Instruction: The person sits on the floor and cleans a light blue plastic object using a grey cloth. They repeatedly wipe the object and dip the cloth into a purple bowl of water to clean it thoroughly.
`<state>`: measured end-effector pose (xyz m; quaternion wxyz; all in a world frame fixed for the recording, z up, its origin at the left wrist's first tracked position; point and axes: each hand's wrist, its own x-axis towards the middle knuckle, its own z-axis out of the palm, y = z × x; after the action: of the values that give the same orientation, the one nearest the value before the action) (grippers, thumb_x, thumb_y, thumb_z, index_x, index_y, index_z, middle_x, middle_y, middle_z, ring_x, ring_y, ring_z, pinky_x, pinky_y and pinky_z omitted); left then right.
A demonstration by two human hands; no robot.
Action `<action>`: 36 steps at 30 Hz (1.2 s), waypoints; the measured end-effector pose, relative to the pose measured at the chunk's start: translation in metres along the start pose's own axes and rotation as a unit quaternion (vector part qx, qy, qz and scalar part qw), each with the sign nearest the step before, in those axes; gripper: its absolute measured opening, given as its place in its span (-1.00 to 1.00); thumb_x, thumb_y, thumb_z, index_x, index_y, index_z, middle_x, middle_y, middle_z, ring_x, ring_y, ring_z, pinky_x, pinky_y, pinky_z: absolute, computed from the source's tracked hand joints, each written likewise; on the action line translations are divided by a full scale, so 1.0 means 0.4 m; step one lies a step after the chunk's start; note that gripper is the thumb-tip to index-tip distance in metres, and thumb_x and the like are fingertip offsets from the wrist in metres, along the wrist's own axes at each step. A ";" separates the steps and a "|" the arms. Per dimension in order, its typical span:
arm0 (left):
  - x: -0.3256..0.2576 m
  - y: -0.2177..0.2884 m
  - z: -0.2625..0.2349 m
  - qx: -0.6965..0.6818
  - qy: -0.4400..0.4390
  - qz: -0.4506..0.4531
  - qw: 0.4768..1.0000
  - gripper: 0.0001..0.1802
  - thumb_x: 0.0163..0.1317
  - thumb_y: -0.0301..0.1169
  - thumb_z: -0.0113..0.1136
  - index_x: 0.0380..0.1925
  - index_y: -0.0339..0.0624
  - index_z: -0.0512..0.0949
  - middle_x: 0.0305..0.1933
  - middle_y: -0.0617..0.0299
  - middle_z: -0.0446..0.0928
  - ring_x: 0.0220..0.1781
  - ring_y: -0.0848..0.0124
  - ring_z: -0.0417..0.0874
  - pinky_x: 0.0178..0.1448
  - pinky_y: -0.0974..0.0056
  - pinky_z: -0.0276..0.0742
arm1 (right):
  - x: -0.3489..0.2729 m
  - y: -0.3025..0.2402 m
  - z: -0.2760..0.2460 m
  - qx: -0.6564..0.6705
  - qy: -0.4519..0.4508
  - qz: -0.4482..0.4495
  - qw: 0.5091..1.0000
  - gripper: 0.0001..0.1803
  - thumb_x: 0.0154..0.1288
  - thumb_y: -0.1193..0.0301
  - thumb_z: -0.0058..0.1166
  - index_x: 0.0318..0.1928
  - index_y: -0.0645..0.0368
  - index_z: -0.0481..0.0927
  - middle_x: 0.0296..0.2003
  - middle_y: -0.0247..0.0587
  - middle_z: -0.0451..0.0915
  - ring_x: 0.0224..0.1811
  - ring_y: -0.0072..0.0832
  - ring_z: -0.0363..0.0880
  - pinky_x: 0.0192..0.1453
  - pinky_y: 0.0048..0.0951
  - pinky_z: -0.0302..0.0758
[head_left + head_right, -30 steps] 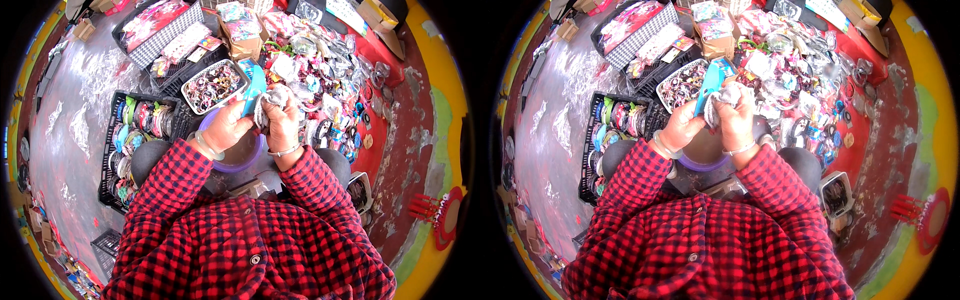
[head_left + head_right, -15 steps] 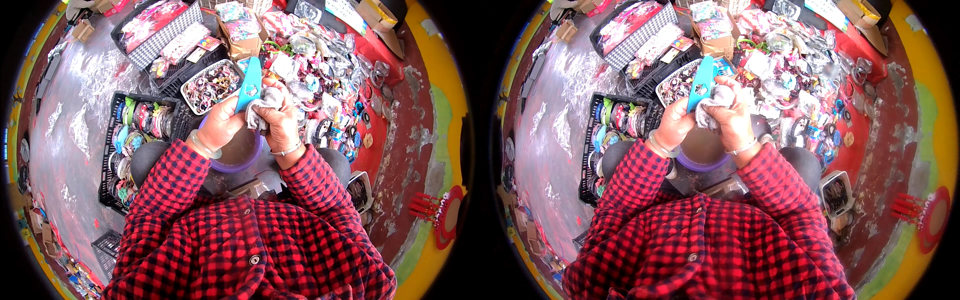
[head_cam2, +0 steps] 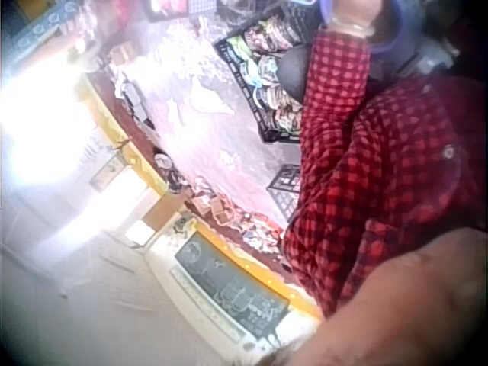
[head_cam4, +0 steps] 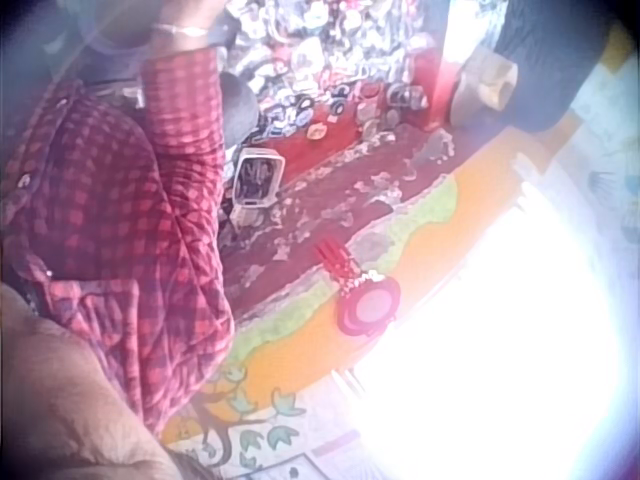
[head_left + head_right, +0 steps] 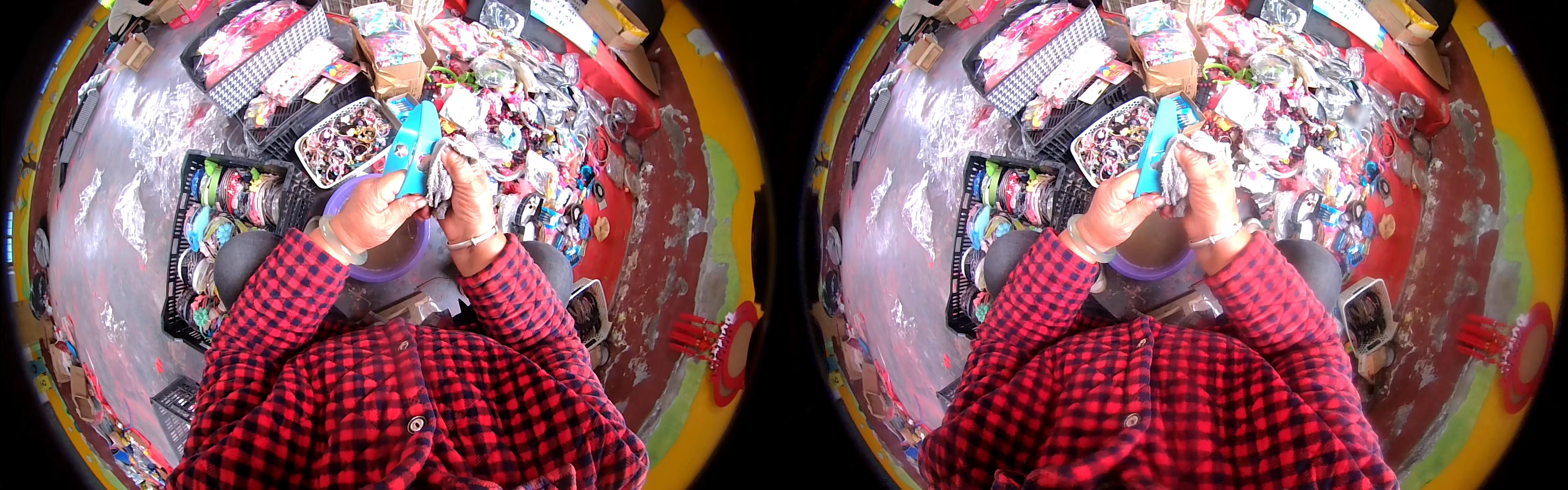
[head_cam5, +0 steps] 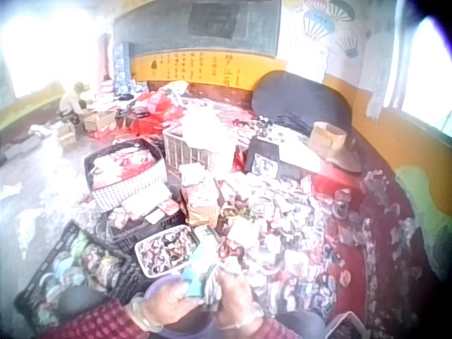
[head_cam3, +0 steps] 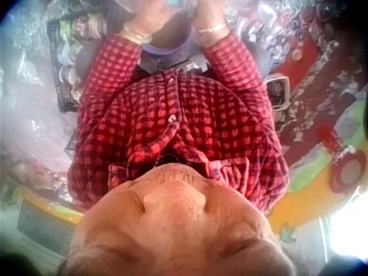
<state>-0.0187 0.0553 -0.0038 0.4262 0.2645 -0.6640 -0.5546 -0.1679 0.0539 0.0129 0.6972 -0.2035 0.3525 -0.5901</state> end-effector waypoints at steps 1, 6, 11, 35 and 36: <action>-0.001 -0.004 -0.003 -0.011 -0.003 -0.002 1.000 -0.90 0.24 -0.55 0.01 -0.25 -0.28 0.45 -0.40 0.25 0.55 -0.37 0.54 0.55 -0.24 0.39 0.49 | 0.002 -0.003 0.000 0.003 -0.011 0.010 1.000 -0.75 0.18 0.36 0.05 -0.14 0.09 0.40 -0.48 -0.26 0.54 -0.61 -0.49 0.53 -0.77 -0.49 0.41; -0.005 -0.011 -0.020 0.045 -0.026 0.007 0.999 -0.95 0.23 -0.53 0.03 -0.33 -0.27 0.46 -0.46 0.24 0.54 -0.42 0.46 0.56 -0.29 0.36 0.47 | 0.009 -0.039 0.002 0.010 -0.040 0.061 0.997 -0.77 0.21 0.46 0.02 -0.11 0.12 0.41 -0.45 -0.24 0.56 -0.56 -0.43 0.57 -0.68 -0.42 0.49; -0.002 -0.018 -0.009 0.092 -0.062 -0.007 0.994 -0.90 0.21 -0.44 0.08 -0.41 -0.24 0.45 -0.51 0.15 0.53 -0.47 0.29 0.56 -0.36 0.29 0.42 | 0.014 -0.019 -0.006 0.021 0.031 0.014 0.999 -0.87 0.23 0.47 -0.03 -0.22 0.22 0.50 -0.42 -0.24 0.58 -0.49 -0.44 0.58 -0.42 -0.41 0.55; -0.005 -0.007 -0.031 0.138 -0.042 -0.004 0.990 -0.87 0.10 -0.48 0.17 -0.34 -0.25 0.47 -0.52 0.18 0.51 -0.47 0.30 0.55 -0.34 0.27 0.45 | 0.002 -0.006 -0.004 0.003 -0.063 -0.038 0.997 -0.68 0.16 0.57 -0.01 -0.04 0.23 0.42 -0.29 -0.17 0.56 -0.37 -0.47 0.58 -0.28 -0.45 0.57; -0.005 -0.015 -0.028 0.168 -0.037 0.004 0.985 -0.87 0.10 -0.48 0.17 -0.34 -0.25 0.47 -0.52 0.15 0.52 -0.46 0.24 0.56 -0.34 0.26 0.45 | 0.005 0.001 -0.006 0.003 -0.043 -0.046 0.998 -0.73 0.17 0.55 -0.01 -0.07 0.23 0.44 -0.27 -0.21 0.55 -0.32 -0.49 0.57 -0.22 -0.46 0.55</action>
<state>-0.0089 0.0499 -0.0098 0.3527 0.3092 -0.7641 -0.4429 -0.1694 0.0523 0.0104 0.6846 -0.2425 0.3104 -0.6133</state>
